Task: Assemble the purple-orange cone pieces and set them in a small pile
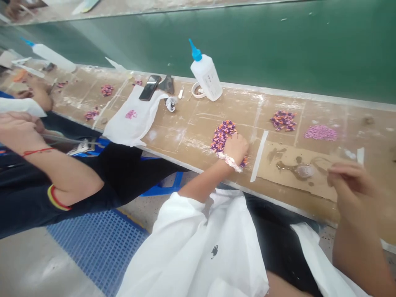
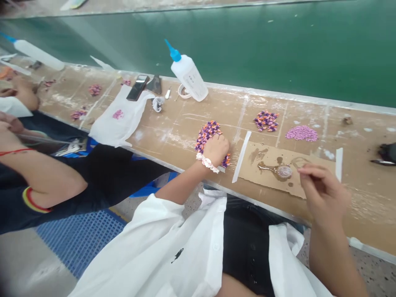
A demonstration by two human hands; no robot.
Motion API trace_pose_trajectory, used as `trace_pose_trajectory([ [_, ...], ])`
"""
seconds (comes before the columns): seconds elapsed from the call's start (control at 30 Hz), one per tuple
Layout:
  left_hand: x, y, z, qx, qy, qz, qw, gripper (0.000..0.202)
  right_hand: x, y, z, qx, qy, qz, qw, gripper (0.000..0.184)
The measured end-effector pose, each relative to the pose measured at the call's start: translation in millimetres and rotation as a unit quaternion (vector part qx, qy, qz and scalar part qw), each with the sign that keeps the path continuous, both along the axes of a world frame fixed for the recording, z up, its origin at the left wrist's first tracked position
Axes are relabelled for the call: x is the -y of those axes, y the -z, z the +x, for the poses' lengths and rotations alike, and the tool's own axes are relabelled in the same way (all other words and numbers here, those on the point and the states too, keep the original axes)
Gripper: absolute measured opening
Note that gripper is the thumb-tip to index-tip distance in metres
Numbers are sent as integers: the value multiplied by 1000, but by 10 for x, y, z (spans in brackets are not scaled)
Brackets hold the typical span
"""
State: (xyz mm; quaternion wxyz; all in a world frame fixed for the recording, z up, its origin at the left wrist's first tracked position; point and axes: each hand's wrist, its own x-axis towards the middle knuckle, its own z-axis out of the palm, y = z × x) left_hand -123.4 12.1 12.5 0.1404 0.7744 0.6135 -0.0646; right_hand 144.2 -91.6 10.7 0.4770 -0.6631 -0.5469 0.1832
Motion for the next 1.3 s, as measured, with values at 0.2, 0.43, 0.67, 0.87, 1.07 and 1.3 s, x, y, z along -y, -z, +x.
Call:
trace_pose_trajectory([
  [0.2,-138,-141,109,135,19,25,990,24,-702,45,603,226,-10,-178,958,12],
  [0.43,-159,-193,999,692,-35,-289,661,14,-936,272,550,296,-14,-191,936,26],
  [0.67,-31,99,1176,748,-175,-335,545,18,-892,398,537,296,-44,-178,937,27],
  [0.87,9,82,1071,709,-220,-332,582,30,-906,440,479,302,-53,-186,933,23],
  [1.07,-46,137,955,651,-250,-319,641,49,-1067,536,374,346,-23,-182,920,8],
  [1.3,-90,192,911,599,-246,-264,715,67,-1059,411,299,342,-47,-124,930,14],
])
